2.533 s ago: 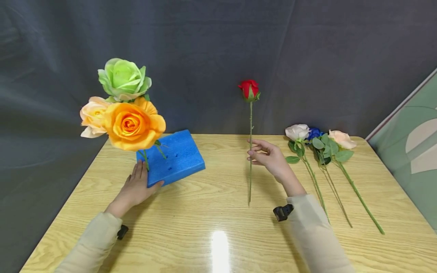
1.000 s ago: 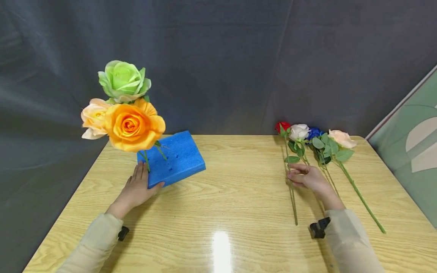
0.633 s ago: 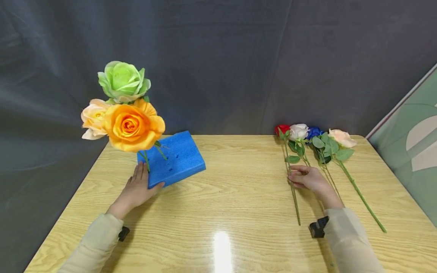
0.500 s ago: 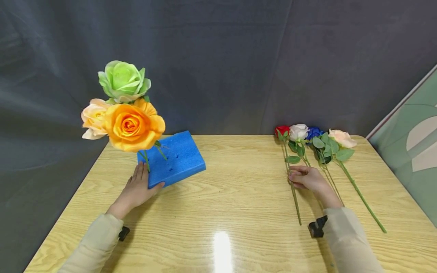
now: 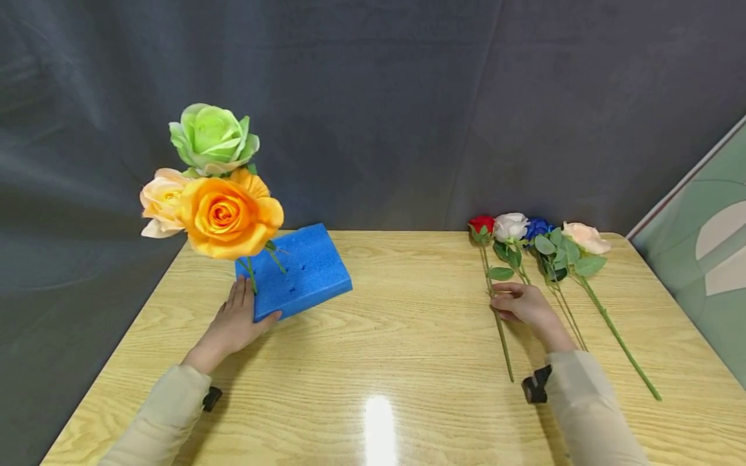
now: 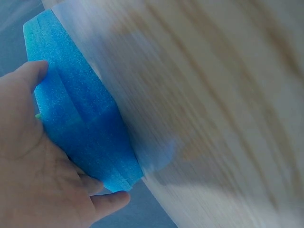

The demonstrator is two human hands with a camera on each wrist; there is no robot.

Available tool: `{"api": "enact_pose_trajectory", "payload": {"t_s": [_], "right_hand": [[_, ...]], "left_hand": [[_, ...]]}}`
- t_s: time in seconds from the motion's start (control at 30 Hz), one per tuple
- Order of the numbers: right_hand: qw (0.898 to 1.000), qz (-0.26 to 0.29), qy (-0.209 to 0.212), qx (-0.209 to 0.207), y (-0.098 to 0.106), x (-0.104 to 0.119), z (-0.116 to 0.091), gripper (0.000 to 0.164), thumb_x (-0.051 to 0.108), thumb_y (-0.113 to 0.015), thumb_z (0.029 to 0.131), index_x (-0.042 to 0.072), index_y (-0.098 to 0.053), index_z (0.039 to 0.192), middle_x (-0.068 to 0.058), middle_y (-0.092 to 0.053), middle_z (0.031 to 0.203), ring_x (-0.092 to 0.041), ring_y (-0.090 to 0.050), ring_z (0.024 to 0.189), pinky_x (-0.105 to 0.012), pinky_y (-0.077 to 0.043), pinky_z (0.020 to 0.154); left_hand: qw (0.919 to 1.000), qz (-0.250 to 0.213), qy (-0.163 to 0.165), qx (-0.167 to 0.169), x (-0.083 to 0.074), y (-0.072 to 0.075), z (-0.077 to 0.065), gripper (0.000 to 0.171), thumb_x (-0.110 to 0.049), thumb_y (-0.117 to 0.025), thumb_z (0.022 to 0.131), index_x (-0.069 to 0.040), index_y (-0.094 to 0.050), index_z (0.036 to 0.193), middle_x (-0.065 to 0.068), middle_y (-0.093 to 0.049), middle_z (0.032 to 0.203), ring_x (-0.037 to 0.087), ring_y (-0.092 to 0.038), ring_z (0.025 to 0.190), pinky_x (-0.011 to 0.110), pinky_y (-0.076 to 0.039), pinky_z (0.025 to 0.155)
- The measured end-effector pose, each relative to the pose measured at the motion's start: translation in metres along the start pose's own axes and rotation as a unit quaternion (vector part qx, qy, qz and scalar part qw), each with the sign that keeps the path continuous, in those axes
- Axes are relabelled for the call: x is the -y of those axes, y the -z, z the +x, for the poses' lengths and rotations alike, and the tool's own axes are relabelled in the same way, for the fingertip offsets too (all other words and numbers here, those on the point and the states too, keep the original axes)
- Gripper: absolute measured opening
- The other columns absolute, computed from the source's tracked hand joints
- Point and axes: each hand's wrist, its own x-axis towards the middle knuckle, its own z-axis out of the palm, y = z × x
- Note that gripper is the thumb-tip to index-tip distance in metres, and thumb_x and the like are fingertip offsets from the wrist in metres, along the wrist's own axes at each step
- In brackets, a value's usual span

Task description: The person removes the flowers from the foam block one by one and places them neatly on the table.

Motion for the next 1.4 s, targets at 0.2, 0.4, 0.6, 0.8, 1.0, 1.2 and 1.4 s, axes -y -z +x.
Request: {"api": "enact_pose_trajectory", "payload": {"t_s": [0.2,0.4,0.6,0.8,1.0,1.2,1.4], "right_hand": [[1.0,-0.018,-0.003,-0.003,-0.002,0.004,0.0,0.058,0.008,-0.056,0.094,-0.019,-0.031,0.139,0.025,-0.062,0.079,0.011,-0.061,0.074,-0.015,-0.054,0.069],[1.0,-0.025,-0.01,-0.002,-0.002,0.005,0.0,0.057,0.01,-0.056,0.095,-0.019,-0.033,0.138,0.024,-0.063,0.078,0.009,-0.061,0.072,-0.015,-0.054,0.067],[1.0,-0.012,-0.007,0.006,0.0,0.002,0.0,0.056,0.01,-0.057,0.094,-0.02,-0.035,0.136,0.023,-0.063,0.079,0.007,-0.062,0.072,-0.015,-0.054,0.068],[1.0,-0.012,0.014,-0.003,0.004,0.0,0.0,0.054,0.011,-0.056,0.095,-0.021,-0.036,0.134,0.024,-0.062,0.081,0.007,-0.061,0.074,-0.016,-0.055,0.069],[0.999,-0.013,0.038,-0.001,0.01,0.009,0.0,0.049,0.011,-0.049,0.099,-0.02,-0.037,0.135,0.025,-0.062,0.084,0.007,-0.063,0.079,-0.017,-0.055,0.073],[0.999,-0.036,0.035,-0.01,0.008,0.031,0.002,0.049,0.017,-0.05,0.099,-0.01,-0.039,0.139,0.013,-0.064,0.099,0.01,-0.06,0.082,-0.018,-0.055,0.08],[0.997,-0.06,0.043,0.022,-0.006,0.058,0.011,0.058,0.022,-0.049,0.1,-0.009,-0.03,0.145,0.004,-0.061,0.115,0.012,-0.058,0.087,-0.024,-0.054,0.089]], "left_hand": [[1.0,-0.001,0.001,0.002,0.001,0.0,0.0,0.097,-0.052,-0.046,0.096,0.011,0.006,0.148,0.031,0.013,0.156,0.046,0.006,0.146,0.067,-0.014,0.113],[1.0,-0.003,0.0,0.002,0.0,0.0,0.0,0.097,-0.051,-0.047,0.096,0.012,0.006,0.148,0.031,0.012,0.156,0.047,0.006,0.146,0.067,-0.015,0.113],[1.0,-0.008,-0.002,0.002,0.0,0.0,0.0,0.096,-0.049,-0.047,0.096,0.012,0.006,0.148,0.032,0.012,0.156,0.047,0.006,0.146,0.067,-0.015,0.112],[1.0,-0.002,-0.002,-0.001,0.0,-0.001,0.0,0.097,-0.05,-0.048,0.096,0.012,0.005,0.148,0.031,0.012,0.156,0.047,0.005,0.146,0.066,-0.016,0.112],[1.0,0.001,0.0,0.0,-0.001,-0.001,-0.001,0.097,-0.049,-0.049,0.096,0.012,0.005,0.148,0.031,0.011,0.156,0.047,0.005,0.146,0.066,-0.016,0.113],[1.0,0.0,-0.001,-0.005,-0.001,0.0,-0.002,0.097,-0.048,-0.05,0.096,0.013,0.005,0.148,0.032,0.01,0.156,0.047,0.004,0.146,0.066,-0.017,0.112],[0.9999,0.007,-0.006,-0.01,0.002,-0.001,0.001,0.097,-0.048,-0.05,0.095,0.014,0.004,0.147,0.033,0.01,0.155,0.047,0.004,0.145,0.066,-0.018,0.112]]}}
